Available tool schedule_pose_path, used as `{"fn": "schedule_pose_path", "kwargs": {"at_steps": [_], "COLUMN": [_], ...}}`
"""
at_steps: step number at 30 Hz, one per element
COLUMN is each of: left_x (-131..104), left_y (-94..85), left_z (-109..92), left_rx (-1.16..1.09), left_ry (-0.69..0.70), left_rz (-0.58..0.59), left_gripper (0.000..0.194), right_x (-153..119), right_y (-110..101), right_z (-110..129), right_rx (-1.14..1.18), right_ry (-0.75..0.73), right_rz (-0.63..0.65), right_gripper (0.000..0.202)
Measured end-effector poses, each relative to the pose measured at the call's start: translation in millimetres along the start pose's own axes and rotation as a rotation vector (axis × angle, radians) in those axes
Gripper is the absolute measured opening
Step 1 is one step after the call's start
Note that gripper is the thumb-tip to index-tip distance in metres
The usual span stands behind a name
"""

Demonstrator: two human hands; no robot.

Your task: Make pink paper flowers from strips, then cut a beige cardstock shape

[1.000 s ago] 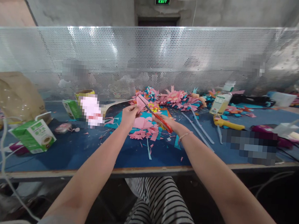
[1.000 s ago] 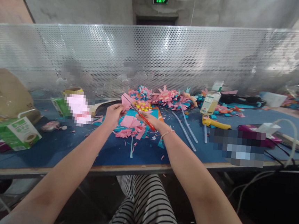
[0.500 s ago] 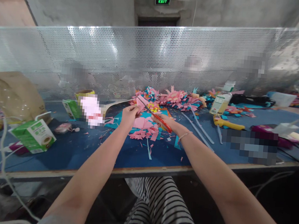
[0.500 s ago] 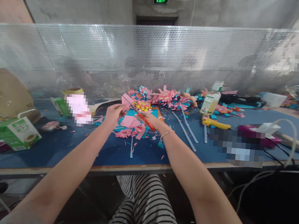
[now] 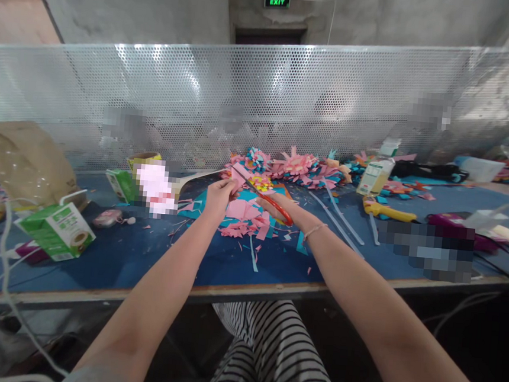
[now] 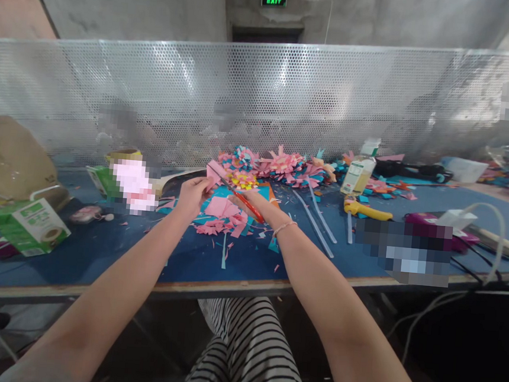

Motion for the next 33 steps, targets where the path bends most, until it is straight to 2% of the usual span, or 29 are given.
{"fn": "schedule_pose_path", "kwargs": {"at_steps": [5, 8, 12, 17, 21, 29, 33], "left_x": [-0.5, -1.6, -2.6, -3.7, -4.5, -4.9, -4.0], "left_y": [-0.6, -0.4, 0.5, 2.7, 3.4, 3.9, 3.6], "left_z": [-0.2, -2.3, -3.3, 0.4, 1.6, -0.9, -0.8], "left_rx": [-0.002, 0.003, 0.009, 0.026, 0.017, -0.008, -0.018], "left_ry": [0.02, 0.021, 0.026, 0.027, 0.028, 0.022, 0.016], "left_rz": [0.004, 0.016, 0.035, 0.091, 0.108, 0.107, 0.111], "left_gripper": [0.023, 0.024, 0.023, 0.021, 0.023, 0.024, 0.024], "right_x": [-5.6, -6.8, -7.3, -10.6, -11.2, -10.5, -11.0], "right_y": [-1.6, 1.0, 5.8, 4.2, 3.2, 0.6, -0.8], "right_z": [5.1, 4.9, 1.2, 7.1, 9.1, 15.9, 19.1], "right_rx": [-0.083, 0.018, 0.21, 0.348, 0.352, 0.073, 0.027], "right_ry": [0.013, 0.046, 0.166, 0.23, 0.255, 0.114, 0.16], "right_rz": [0.055, 0.11, 0.203, 0.28, 0.265, 0.163, 0.152], "right_gripper": [0.041, 0.043, 0.046, 0.048, 0.047, 0.047, 0.045]}}
Point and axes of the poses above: each hand's wrist, its own x-axis towards the middle knuckle, its own y-axis out of the palm, z = x × y, the point moved 2 cm from there along x, towards the middle knuckle, and after that the axes turned 15 degrees about y, right-handed, at the moved point
